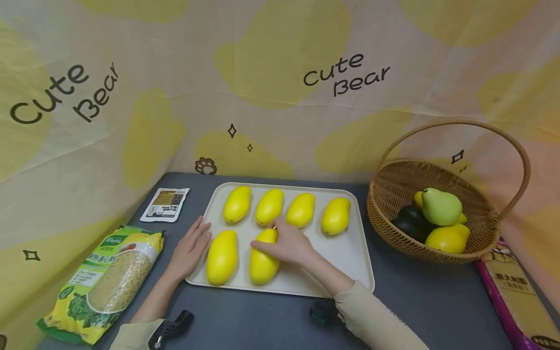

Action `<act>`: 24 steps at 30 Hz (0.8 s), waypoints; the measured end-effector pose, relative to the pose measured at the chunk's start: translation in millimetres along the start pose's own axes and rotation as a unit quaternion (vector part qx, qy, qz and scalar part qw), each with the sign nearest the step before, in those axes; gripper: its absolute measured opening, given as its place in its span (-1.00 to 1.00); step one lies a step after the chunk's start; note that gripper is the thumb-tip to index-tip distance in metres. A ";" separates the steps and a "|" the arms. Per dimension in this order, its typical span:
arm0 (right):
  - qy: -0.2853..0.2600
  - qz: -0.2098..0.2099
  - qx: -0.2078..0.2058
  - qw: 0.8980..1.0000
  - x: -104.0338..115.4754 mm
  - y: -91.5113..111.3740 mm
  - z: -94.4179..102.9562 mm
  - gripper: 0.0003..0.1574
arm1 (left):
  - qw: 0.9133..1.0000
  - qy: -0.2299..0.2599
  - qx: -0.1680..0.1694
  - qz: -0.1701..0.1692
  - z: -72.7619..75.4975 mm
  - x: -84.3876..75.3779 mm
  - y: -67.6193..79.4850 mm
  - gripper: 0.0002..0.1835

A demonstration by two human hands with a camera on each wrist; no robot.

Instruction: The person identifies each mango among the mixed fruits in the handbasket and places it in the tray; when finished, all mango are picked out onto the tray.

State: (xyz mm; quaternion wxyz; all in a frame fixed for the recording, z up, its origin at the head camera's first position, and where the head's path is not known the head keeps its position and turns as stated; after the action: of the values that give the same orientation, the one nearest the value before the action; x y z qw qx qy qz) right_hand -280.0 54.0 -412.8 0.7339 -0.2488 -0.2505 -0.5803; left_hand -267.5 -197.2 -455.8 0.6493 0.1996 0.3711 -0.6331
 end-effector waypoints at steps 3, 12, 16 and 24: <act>-0.002 -0.002 0.005 1.000 1.1 1.1 -4.3 -0.30 | 1.000 0.002 0.002 0.002 -0.2 0.2 0.4 -0.43; -0.010 0.022 -0.004 1.000 3.9 3.7 -10.0 -0.40 | 1.000 -0.002 0.004 -0.005 1.0 -3.6 1.1 -0.43; -0.011 0.024 -0.002 1.000 5.6 7.8 -12.2 -0.36 | 1.000 -0.003 0.002 -0.008 1.8 -5.1 1.3 -0.44; -0.011 0.038 0.001 0.999 8.9 13.6 -15.4 -0.27 | 1.000 -0.001 -0.001 -0.015 2.4 -7.7 1.1 -0.45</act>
State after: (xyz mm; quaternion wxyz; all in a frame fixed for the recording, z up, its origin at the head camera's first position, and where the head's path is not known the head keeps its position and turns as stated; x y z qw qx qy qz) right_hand -263.7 40.2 -419.6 0.7529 -0.2631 -0.2495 -0.5492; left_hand -265.4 -193.7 -448.8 0.6402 0.1924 0.3743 -0.6427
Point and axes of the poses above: each hand's wrist, its own y-axis away from the middle knuckle, its own z-axis out of the back of the hand, x = y × z, the point moved 10 cm from there along -y, towards the middle knuckle, and after that the axes turned 11 degrees about -x, right-handed, at the moved point
